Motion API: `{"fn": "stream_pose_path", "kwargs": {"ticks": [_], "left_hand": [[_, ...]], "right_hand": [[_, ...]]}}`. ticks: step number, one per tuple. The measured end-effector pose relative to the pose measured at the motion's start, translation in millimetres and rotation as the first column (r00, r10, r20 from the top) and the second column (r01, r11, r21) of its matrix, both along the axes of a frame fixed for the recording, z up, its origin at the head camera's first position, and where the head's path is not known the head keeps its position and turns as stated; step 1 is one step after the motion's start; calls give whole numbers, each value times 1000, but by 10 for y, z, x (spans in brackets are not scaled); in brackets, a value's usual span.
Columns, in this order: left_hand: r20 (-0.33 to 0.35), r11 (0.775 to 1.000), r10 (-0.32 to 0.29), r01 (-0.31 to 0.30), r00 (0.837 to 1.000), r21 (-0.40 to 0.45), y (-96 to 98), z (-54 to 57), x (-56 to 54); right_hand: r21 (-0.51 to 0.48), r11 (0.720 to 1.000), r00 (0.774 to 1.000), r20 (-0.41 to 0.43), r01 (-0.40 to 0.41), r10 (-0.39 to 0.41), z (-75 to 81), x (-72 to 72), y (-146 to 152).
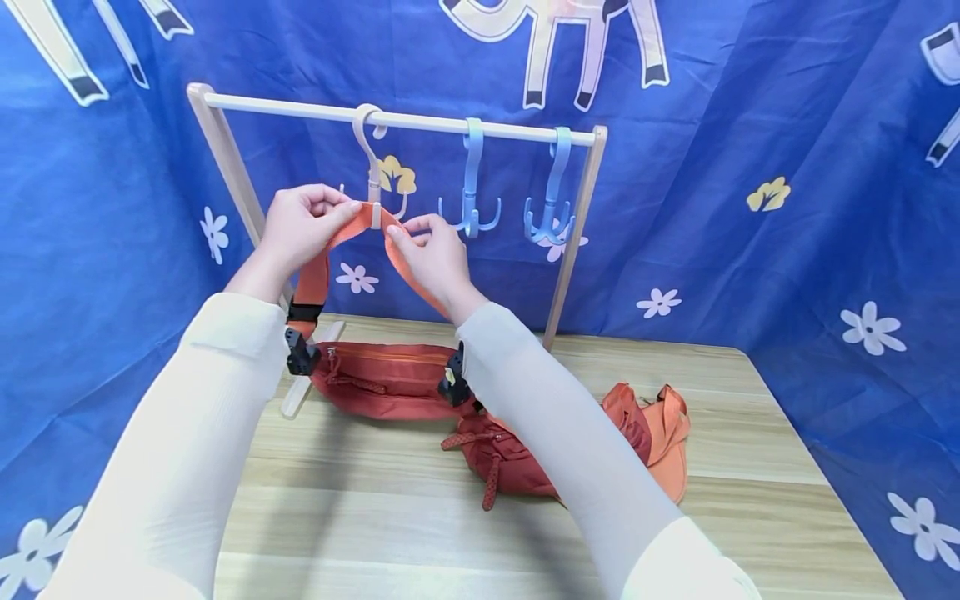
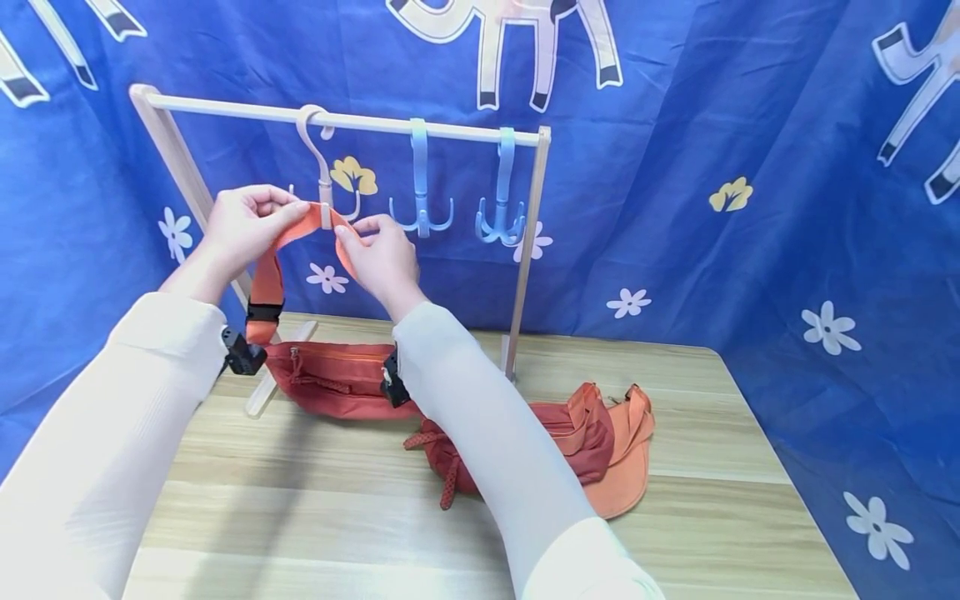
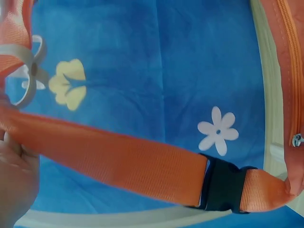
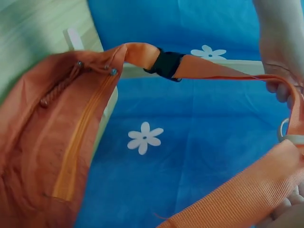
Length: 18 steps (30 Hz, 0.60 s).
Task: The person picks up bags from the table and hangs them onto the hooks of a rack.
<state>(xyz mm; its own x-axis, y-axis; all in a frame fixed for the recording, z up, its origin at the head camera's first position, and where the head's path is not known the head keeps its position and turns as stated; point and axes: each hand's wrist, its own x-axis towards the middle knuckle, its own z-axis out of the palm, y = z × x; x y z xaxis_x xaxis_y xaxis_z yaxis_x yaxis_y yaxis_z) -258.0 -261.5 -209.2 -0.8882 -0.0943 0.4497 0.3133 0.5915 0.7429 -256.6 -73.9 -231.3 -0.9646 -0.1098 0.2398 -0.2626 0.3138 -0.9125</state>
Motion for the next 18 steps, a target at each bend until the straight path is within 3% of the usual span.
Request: {"fn": "stream_pose_path", "kwargs": {"ticks": [7, 11, 15, 18], "left_hand": [[28, 998, -62, 62, 998, 28, -91, -83, 56], [25, 996, -80, 79, 996, 38, -142, -122, 93], [26, 995, -96, 95, 995, 34, -174, -182, 143], [29, 991, -124, 122, 992, 51, -172, -255, 192]], "right_hand": [[-111, 993, 997, 67, -41, 48, -119, 7, 42], [-167, 986, 998, 46, -26, 34, -196, 46, 94], [-171, 985, 1000, 18, 8, -5, -283, 87, 167], [-176, 984, 1000, 5, -8, 9, -345, 97, 242]]}}
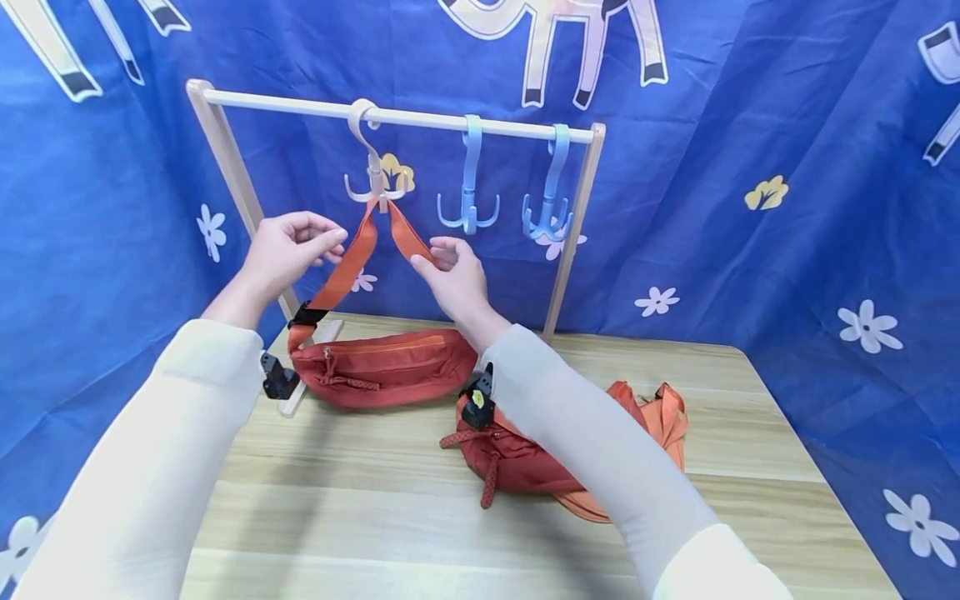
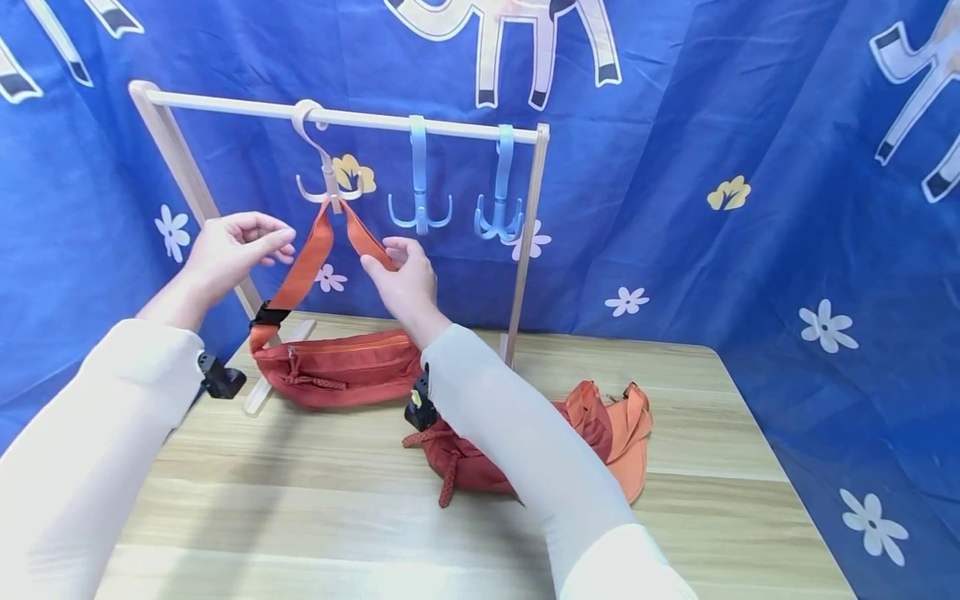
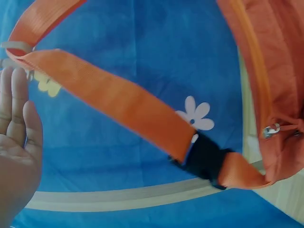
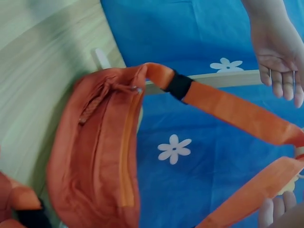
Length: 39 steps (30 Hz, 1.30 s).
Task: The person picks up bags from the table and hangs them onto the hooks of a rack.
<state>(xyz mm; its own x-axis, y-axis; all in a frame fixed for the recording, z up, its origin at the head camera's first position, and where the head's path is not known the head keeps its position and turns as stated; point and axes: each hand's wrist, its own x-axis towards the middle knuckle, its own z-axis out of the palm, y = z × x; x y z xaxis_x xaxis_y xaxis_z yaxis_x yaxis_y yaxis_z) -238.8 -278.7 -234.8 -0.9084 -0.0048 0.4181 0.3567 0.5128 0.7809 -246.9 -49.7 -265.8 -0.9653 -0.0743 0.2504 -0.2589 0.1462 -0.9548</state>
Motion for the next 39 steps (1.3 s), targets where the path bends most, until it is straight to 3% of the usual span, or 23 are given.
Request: {"fn": "stream_pose_path", "kwargs": {"ticks": [8, 15, 20, 24, 27, 32, 39], "left_hand": [[36, 995, -74, 71, 997, 64, 72, -301, 102], [39, 970, -203, 196, 978, 146, 236, -579, 190], [65, 972, -215, 207, 974, 110, 378, -749, 239], [91, 961, -266, 256, 960, 107, 506, -876, 256], [100, 947, -314, 303, 944, 109, 645, -917, 310], [129, 939, -343, 338, 930, 58, 922, -906, 460], [129, 906, -422, 418, 897, 63, 1186, -1112, 481]], "right_hand": [[-46, 994, 994, 43, -103, 105, -170, -8, 249], [1, 977, 975, 76, -211, 211, -320, 65, 457], [36, 959, 954, 114, -282, 277, -439, 104, 631], [96, 942, 941, 144, -320, 305, -541, 132, 792], [146, 928, 934, 162, -343, 320, -610, 168, 925], [169, 902, 910, 197, -398, 365, -725, 216, 1136], [197, 865, 882, 201, -462, 426, -883, 300, 1424]]}}
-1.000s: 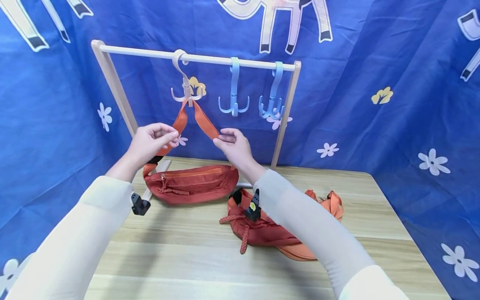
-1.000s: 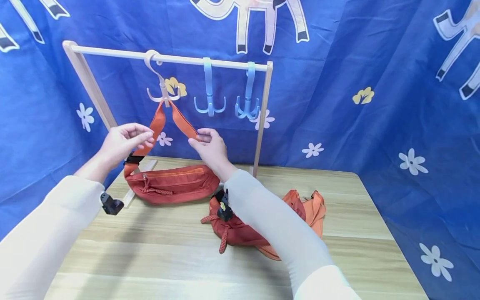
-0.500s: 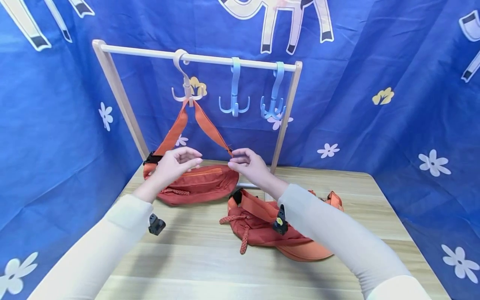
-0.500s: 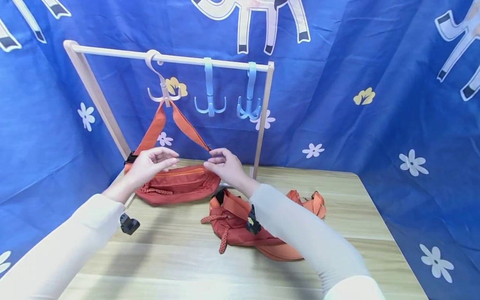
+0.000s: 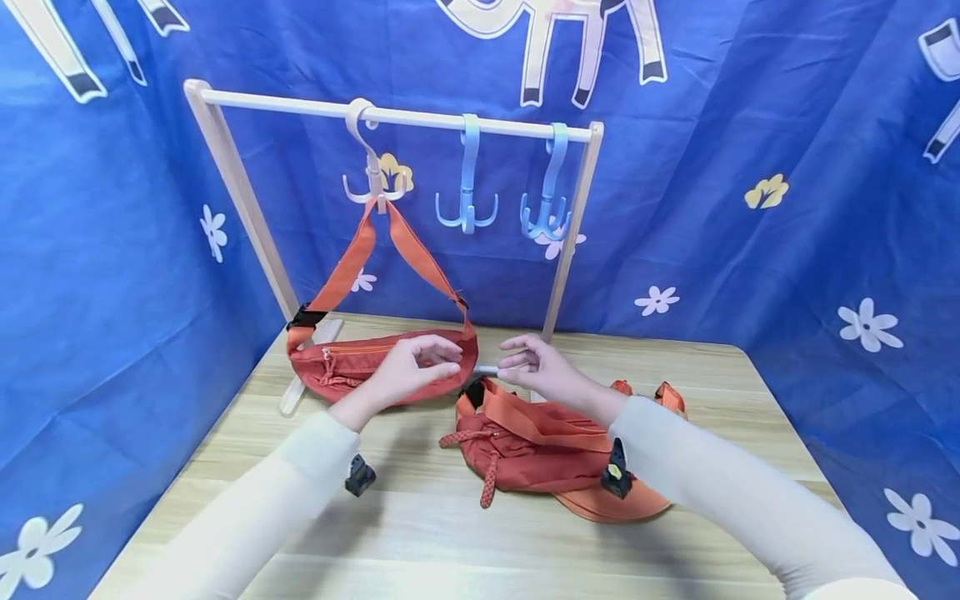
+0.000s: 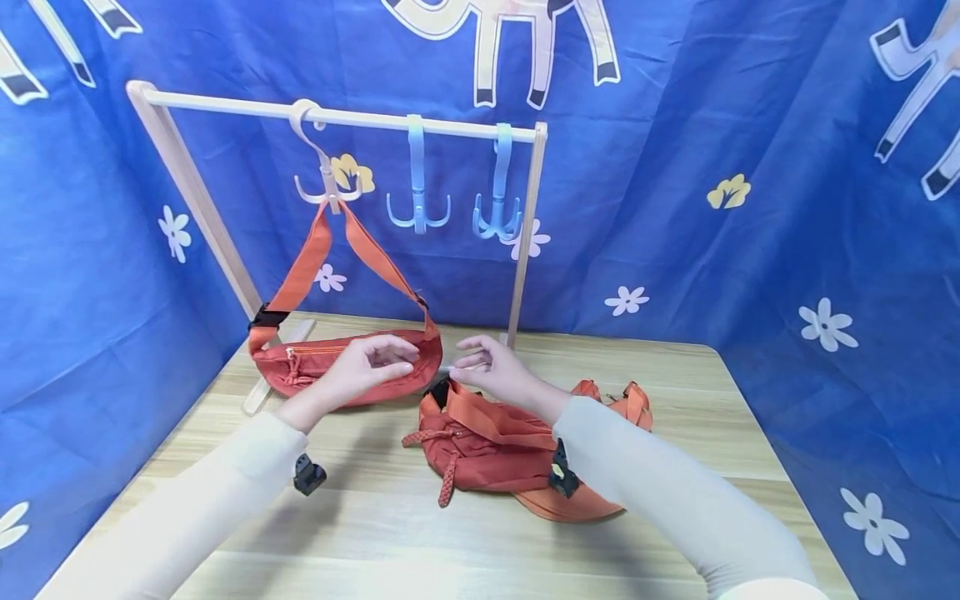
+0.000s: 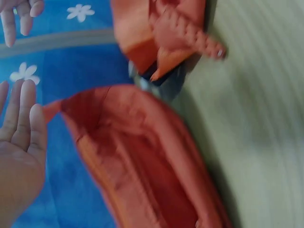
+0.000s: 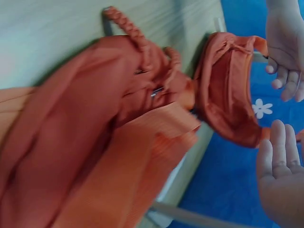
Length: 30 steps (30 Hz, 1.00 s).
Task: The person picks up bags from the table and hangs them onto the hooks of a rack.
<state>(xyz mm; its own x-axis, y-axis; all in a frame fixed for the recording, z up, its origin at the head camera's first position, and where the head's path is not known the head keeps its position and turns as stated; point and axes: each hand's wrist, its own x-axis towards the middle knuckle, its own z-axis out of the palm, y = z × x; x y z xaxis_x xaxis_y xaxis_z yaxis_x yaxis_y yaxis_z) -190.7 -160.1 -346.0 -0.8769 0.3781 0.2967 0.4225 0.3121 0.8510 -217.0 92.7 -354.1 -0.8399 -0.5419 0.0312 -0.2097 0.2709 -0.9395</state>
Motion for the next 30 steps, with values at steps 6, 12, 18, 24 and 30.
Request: {"fn": "stream_pose_path", "kwargs": {"ticks": [6, 12, 18, 24, 30], "left_hand": [[30, 998, -68, 68, 997, 13, 193, -210, -40], [75, 993, -113, 110, 991, 54, 388, -362, -60], [44, 990, -139, 137, 989, 31, 575, -392, -24], [44, 990, -131, 133, 990, -39, 740, -512, -41], [-34, 982, -132, 126, 991, -142, 822, -834, -210]], "right_hand": [[-5, 1000, 1000, 26, -4, 5, -141, 28, 284], [28, 1000, 999, 40, 13, -14, -225, 27, 532], [55, 998, 999, 41, 1, -3, -262, 26, 721], [123, 992, 999, 48, -22, 16, -347, 51, 873], [116, 991, 997, 47, -59, 54, -449, 67, 984]]}}
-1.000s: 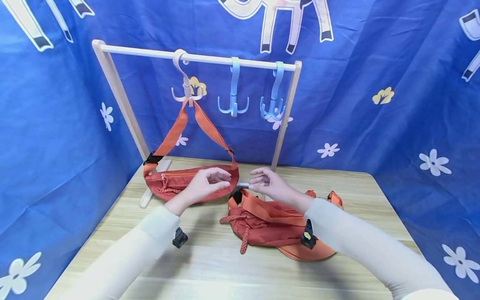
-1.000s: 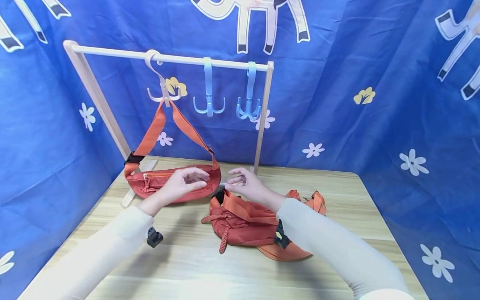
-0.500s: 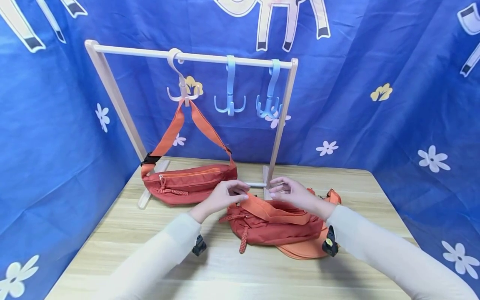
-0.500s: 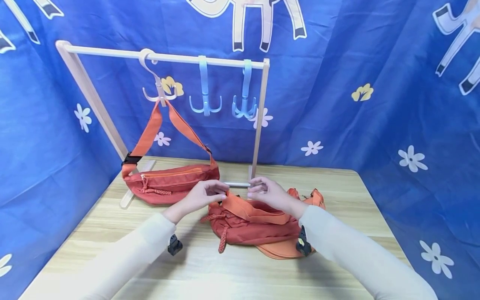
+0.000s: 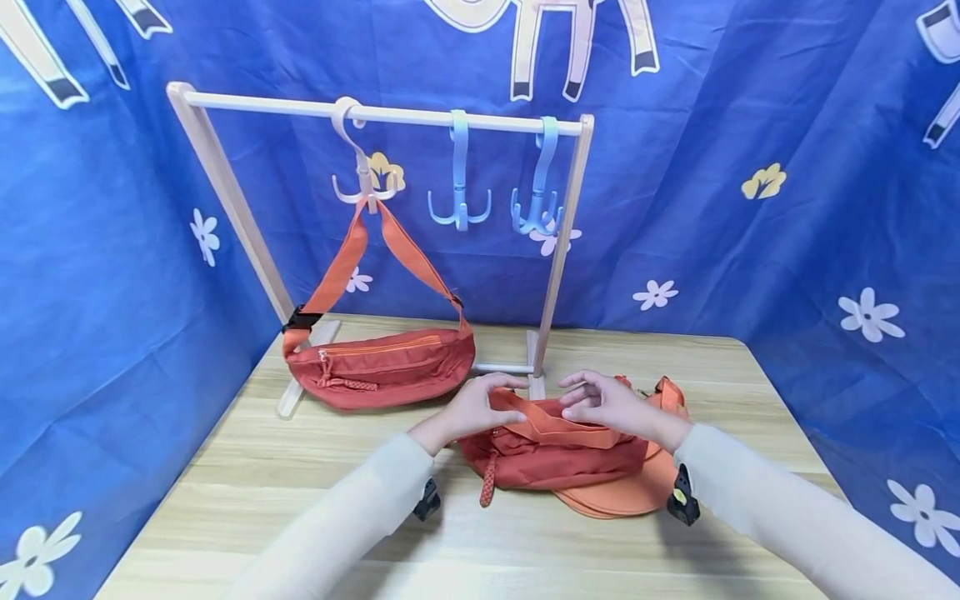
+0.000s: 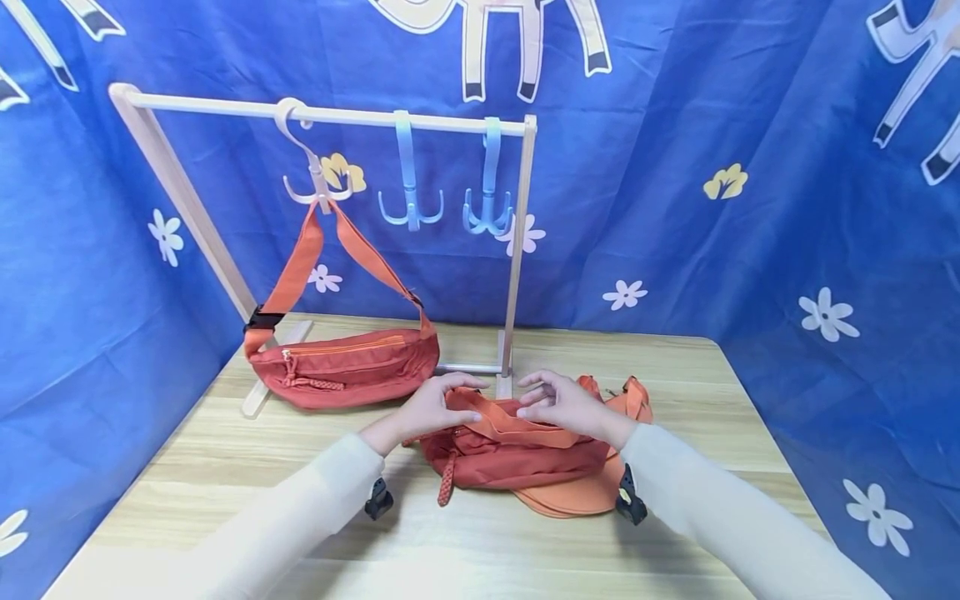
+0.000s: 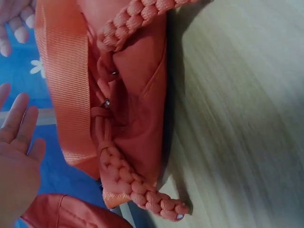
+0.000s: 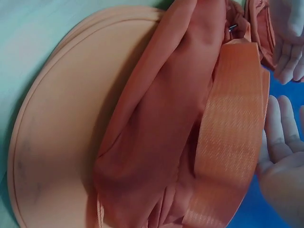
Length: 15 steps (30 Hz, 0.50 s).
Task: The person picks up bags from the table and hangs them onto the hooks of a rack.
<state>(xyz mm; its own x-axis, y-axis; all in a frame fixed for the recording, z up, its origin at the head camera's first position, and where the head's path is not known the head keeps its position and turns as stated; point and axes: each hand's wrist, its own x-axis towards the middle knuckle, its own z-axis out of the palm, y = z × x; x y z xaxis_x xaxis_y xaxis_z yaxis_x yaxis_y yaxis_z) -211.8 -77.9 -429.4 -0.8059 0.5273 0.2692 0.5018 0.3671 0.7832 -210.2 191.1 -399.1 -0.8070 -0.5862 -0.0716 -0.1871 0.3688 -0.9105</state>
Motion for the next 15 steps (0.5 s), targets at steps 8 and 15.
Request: {"fn": "stream_pose_path", "kwargs": {"ticks": [8, 15], "left_hand": [[-6, 994, -19, 18, 1000, -106, 66, -108, -54], [4, 989, -20, 20, 1000, -147, 93, -160, -73]], "right_hand": [[-10, 999, 999, -3, -40, 40, -45, 20, 61], [62, 994, 994, -67, -87, 92, -120, 26, 102]]}}
